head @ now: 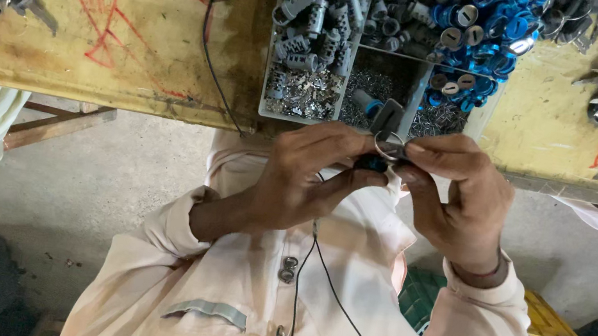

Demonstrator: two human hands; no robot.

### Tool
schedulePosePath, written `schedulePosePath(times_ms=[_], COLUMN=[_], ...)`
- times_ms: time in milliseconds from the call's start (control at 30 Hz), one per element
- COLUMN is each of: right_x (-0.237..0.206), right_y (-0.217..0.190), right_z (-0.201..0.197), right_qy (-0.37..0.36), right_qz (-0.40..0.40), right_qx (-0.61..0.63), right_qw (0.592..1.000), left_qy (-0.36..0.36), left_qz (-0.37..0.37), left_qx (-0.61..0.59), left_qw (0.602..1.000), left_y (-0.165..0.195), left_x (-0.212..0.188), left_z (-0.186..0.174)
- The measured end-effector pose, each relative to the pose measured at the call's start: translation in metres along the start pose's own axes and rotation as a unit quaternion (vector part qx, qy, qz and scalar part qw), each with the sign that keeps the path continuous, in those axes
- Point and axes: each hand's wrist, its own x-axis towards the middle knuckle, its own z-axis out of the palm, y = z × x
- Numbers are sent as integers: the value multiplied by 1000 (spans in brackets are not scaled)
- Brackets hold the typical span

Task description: The person sits at a workbench and assembles small metal components by hand, picking parts from a compartmented bin tray, fitting pieces together, and placing finished assemblies aside. The person repeats this assembly cycle with different parts throughout the episode.

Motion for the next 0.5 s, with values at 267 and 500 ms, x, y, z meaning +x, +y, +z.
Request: schedulePosePath(times_ms=[267,500], right_x=[-7,15], right_y=[22,-8], right_z=[7,9], right_qy=[26,-63], right_qz=[-140,-93], right_qx=[-41,-124], right_qw=[989,986], left_qy=[-20,-14], left_qz=[-78,-144], left_qx=[-58,-193], left_qw=[995,971], left_y=[1,-13], left_x=[-6,-6], left_z=[5,6])
